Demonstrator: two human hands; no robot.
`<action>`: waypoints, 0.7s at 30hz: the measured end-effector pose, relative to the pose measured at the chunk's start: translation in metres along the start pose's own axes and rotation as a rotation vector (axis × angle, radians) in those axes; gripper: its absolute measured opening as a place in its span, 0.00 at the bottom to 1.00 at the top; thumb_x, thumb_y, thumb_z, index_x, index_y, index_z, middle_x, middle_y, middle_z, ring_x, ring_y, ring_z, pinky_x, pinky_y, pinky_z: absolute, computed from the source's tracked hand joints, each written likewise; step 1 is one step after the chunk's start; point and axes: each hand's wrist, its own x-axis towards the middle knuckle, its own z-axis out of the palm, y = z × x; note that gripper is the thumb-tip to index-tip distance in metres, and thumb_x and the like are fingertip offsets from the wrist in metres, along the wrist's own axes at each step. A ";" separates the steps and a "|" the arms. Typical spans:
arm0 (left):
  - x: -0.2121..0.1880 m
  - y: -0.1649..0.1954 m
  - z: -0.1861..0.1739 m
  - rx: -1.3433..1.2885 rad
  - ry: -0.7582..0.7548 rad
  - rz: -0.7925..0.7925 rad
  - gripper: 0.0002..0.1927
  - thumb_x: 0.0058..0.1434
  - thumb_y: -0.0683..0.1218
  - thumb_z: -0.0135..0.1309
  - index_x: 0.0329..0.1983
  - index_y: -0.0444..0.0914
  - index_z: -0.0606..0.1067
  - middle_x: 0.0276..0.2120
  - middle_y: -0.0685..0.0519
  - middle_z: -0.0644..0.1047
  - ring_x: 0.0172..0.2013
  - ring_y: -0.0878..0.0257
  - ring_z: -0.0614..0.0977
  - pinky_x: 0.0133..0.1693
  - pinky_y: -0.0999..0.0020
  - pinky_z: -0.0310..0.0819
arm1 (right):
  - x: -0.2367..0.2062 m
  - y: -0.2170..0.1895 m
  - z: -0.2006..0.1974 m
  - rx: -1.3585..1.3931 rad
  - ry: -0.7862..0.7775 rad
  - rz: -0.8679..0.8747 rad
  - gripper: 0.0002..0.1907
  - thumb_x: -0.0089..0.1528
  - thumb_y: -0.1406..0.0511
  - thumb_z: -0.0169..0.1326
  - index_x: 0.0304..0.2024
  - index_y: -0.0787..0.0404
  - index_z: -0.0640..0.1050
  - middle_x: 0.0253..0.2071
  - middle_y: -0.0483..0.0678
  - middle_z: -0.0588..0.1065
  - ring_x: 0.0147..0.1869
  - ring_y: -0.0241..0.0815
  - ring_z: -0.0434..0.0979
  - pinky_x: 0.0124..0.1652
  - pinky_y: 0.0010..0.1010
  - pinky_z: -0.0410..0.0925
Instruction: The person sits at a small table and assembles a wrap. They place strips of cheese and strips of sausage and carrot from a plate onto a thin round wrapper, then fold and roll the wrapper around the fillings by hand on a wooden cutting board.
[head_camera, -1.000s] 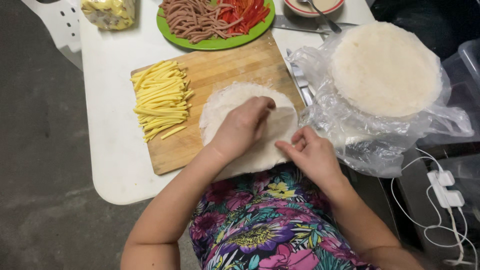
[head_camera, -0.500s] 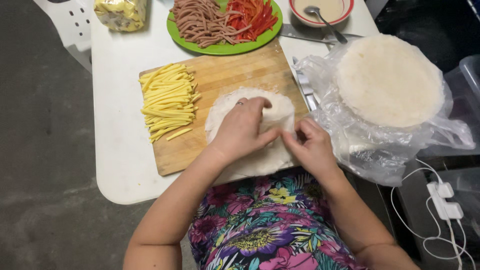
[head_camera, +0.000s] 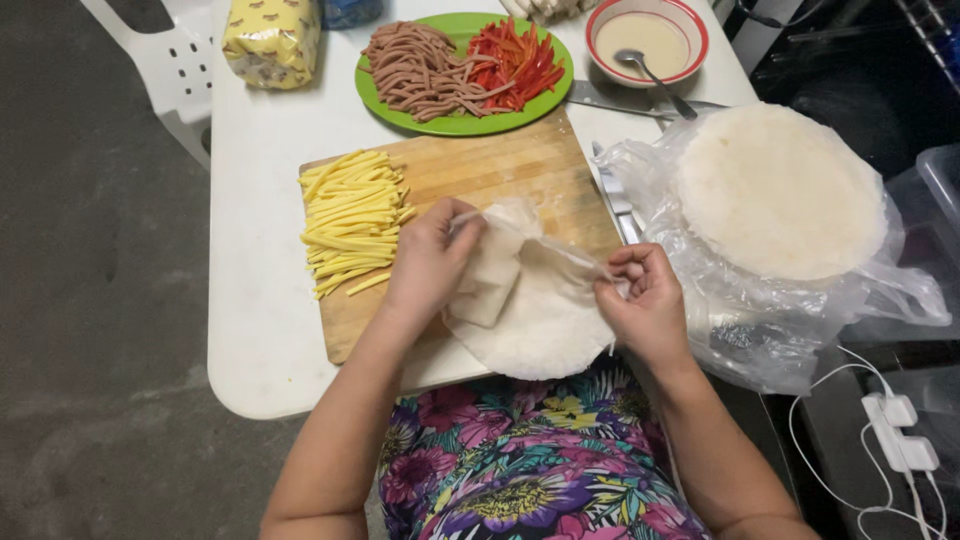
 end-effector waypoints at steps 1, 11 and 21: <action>-0.001 -0.002 0.000 -0.004 -0.008 0.021 0.10 0.66 0.46 0.55 0.45 0.36 0.78 0.33 0.44 0.84 0.35 0.55 0.87 0.40 0.62 0.80 | 0.000 0.001 0.000 -0.018 -0.012 -0.043 0.19 0.60 0.77 0.54 0.53 0.64 0.69 0.45 0.50 0.76 0.46 0.33 0.77 0.43 0.21 0.70; -0.005 -0.007 0.023 0.245 -0.100 0.190 0.28 0.59 0.49 0.59 0.61 0.33 0.71 0.42 0.38 0.80 0.43 0.43 0.82 0.46 0.52 0.75 | 0.023 -0.032 0.024 -0.839 -0.002 -0.056 0.38 0.51 0.57 0.68 0.59 0.67 0.73 0.48 0.65 0.78 0.51 0.62 0.81 0.49 0.41 0.72; 0.021 -0.023 -0.028 -0.550 0.024 -0.075 0.13 0.70 0.50 0.56 0.49 0.36 0.79 0.39 0.54 0.83 0.37 0.66 0.82 0.41 0.68 0.77 | 0.030 -0.056 -0.051 -0.346 -0.014 -0.031 0.12 0.61 0.69 0.63 0.46 0.63 0.80 0.42 0.47 0.81 0.43 0.35 0.79 0.43 0.26 0.71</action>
